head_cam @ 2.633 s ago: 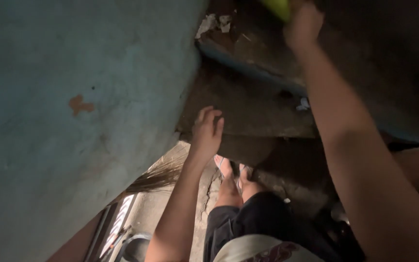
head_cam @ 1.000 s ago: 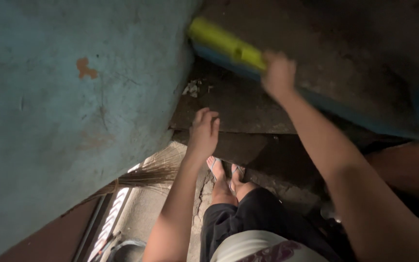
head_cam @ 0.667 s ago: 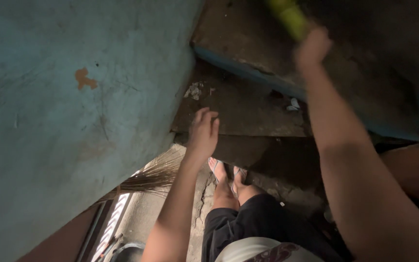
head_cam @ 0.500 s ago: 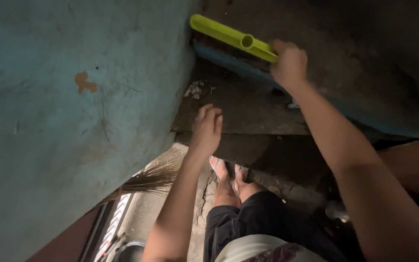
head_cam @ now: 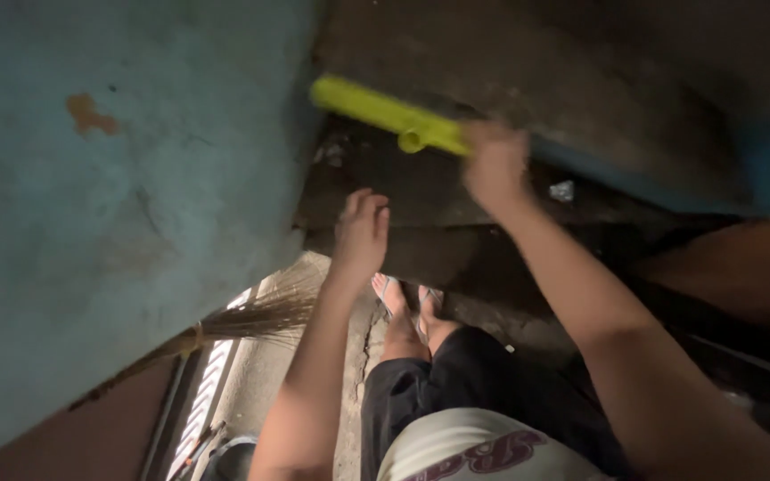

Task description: The person sweeps debris on a concrete floor using a green dustpan and a traditional straw broom. They gather small pieces of trash and sweep them toward a doorway, then place the broom and dustpan aside.

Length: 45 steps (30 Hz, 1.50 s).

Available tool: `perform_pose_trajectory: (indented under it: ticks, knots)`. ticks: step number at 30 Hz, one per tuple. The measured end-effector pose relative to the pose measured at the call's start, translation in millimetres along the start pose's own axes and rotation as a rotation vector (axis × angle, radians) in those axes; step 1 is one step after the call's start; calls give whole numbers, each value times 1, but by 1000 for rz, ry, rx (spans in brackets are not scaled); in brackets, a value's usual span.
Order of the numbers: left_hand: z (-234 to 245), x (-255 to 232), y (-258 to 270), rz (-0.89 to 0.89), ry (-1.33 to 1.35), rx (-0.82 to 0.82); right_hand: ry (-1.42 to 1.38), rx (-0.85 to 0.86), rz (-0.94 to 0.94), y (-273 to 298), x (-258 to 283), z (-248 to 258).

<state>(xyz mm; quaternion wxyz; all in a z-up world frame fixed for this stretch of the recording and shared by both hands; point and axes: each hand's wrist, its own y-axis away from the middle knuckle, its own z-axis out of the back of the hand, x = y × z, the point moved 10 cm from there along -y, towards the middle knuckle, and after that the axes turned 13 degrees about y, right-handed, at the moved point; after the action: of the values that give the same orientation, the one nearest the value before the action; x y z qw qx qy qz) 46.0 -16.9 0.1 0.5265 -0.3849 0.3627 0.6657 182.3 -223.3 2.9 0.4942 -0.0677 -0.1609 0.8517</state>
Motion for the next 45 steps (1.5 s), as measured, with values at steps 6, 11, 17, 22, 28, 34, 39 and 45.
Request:
perform_pose_trajectory:
  ticks: [6,11,17,22,28,34,39,45]
  knots:
    - [-12,-1,28,-7,5,11,151,-161,-685,59,-192,9]
    - [-49,-14,49,-26,25,47,-423,-253,-971,123,-138,-39]
    - [-98,-22,52,43,214,127,-406,222,-598,188,-28,-2]
    - [-151,-26,68,15,146,277,-695,313,-742,284,-39,4]
    - [-203,-18,85,-17,108,387,-533,270,-909,388,-87,4]
    - [-221,-13,89,-9,-2,475,-265,-342,-1046,467,-174,-12]
    - [-226,5,84,-34,14,476,-1085,-673,-1455,483,-226,-164]
    - [-223,27,91,7,40,468,-455,-205,-1258,407,-116,-156]
